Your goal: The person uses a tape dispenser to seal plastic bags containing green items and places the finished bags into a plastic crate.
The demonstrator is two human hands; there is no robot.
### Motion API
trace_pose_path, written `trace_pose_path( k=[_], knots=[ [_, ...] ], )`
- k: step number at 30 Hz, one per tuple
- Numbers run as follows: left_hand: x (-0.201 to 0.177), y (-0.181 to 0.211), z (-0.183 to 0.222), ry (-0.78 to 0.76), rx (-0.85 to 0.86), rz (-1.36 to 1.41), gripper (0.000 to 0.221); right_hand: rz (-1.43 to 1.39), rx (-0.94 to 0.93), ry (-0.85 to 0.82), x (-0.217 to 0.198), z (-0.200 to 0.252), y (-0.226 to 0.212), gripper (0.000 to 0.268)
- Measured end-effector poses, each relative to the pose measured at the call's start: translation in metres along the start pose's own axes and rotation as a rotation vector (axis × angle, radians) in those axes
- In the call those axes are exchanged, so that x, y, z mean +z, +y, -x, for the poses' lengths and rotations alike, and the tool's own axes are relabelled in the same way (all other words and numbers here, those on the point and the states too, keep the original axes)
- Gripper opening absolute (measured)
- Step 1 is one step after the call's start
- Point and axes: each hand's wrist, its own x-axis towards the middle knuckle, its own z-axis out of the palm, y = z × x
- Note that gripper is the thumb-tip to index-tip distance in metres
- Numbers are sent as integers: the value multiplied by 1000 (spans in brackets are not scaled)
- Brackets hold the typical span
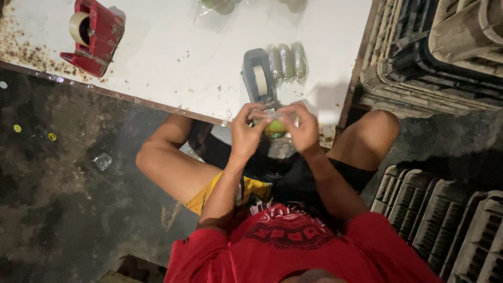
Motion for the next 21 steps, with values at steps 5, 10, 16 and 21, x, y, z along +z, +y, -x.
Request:
trace_pose_path(
  k=[5,10,16,21],
  knots=[
    [-5,3,4,43,119,-138,25,188,-195,-6,0,2,-29,10],
    [-3,-12,-2,20,213,-228,12,-51,-131,19,10,-4,-9,8],
    [26,-21,22,208,105,78,11,-300,-204,279,37,3,13,15],
    [21,-3,34,371,247,-87,21,-728,166,234,36,-9,29,23]
  ],
)
